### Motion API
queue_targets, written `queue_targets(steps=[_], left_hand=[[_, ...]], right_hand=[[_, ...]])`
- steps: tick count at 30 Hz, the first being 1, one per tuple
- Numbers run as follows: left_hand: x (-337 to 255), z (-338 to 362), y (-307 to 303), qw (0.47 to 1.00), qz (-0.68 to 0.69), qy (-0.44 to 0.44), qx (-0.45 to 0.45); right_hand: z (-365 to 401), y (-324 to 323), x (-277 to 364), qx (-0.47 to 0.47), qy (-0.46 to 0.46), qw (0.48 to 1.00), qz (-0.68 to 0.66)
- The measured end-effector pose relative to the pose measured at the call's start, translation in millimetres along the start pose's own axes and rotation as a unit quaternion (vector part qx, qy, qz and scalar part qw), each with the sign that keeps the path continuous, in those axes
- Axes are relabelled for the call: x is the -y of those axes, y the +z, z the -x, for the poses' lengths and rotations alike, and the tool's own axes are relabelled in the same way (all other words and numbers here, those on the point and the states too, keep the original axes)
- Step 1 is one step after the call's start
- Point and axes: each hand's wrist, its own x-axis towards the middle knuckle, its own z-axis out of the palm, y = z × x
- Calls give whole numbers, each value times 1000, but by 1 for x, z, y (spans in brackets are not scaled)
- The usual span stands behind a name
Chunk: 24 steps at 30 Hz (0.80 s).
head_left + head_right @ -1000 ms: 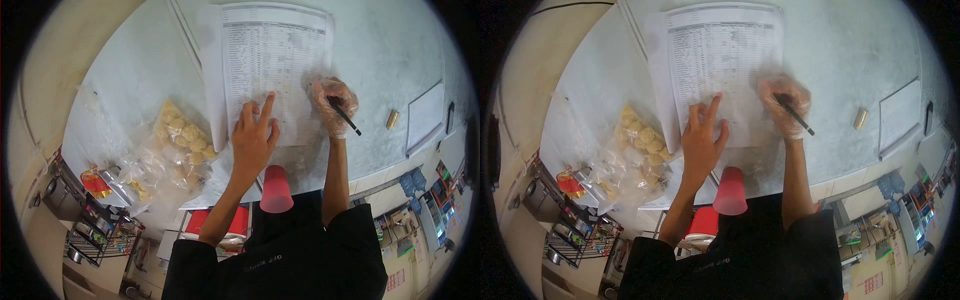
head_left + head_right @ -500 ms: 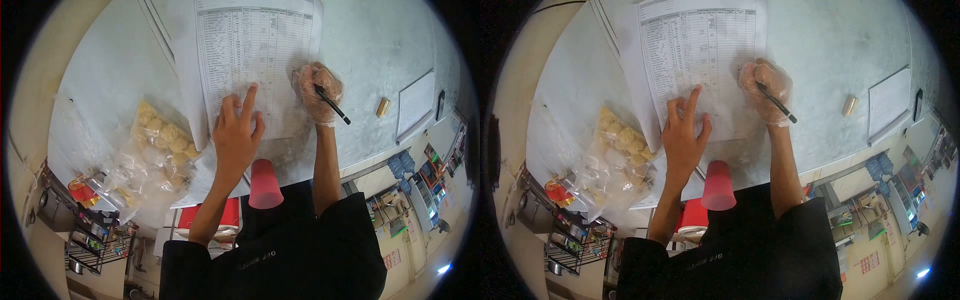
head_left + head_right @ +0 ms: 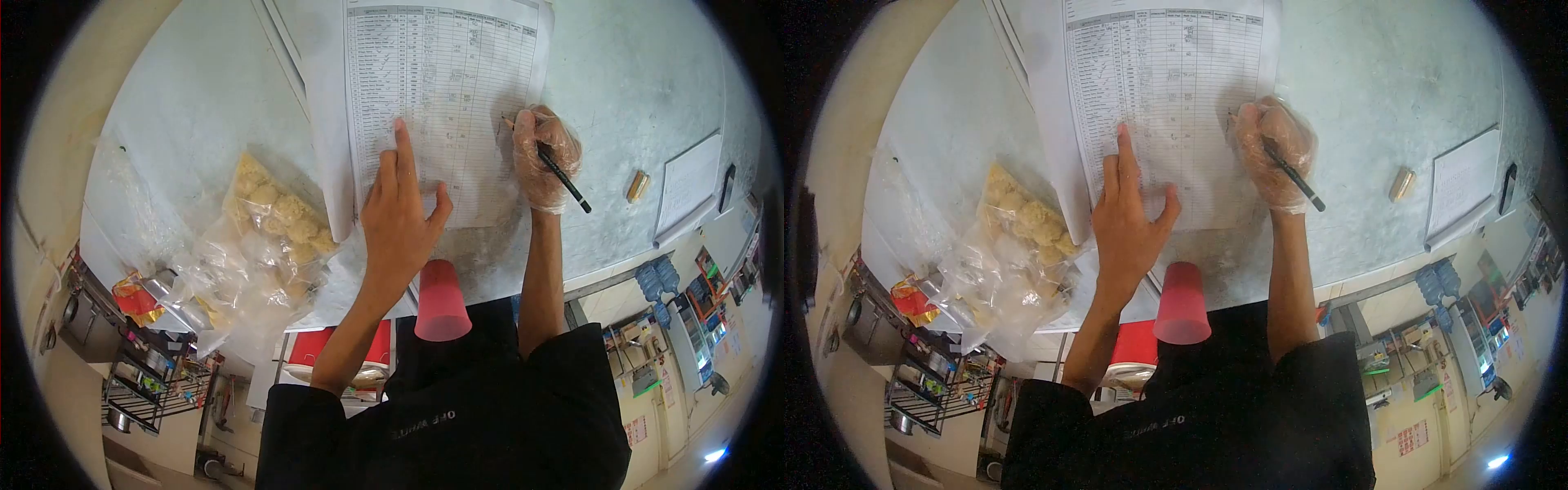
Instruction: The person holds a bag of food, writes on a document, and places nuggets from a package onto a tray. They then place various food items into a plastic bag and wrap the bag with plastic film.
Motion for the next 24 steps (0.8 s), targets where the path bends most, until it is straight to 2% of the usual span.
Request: queue_targets(steps=[4, 7, 13, 20, 22, 24], left_hand=[[2, -1, 2, 1000, 4, 12, -15], [3, -1, 2, 1000, 27, -12, -5], [0, -3, 0, 999, 29, -35, -2], [-1, -4, 0, 1000, 19, -23, 1], [-1, -4, 1, 1000, 15, -17, -4], [-2, -5, -1, 999, 32, -18, -4]], right_hand=[[-1, -3, 3, 21, -1, 1000, 15], [-1, -4, 5, 25, 9, 1000, 16], [-2, 1, 4, -13, -11, 1000, 17], [-1, 0, 4, -16, 6, 999, 30], [-1, 0, 1, -15, -29, 998, 47], [-2, 0, 4, -12, -19, 999, 48]])
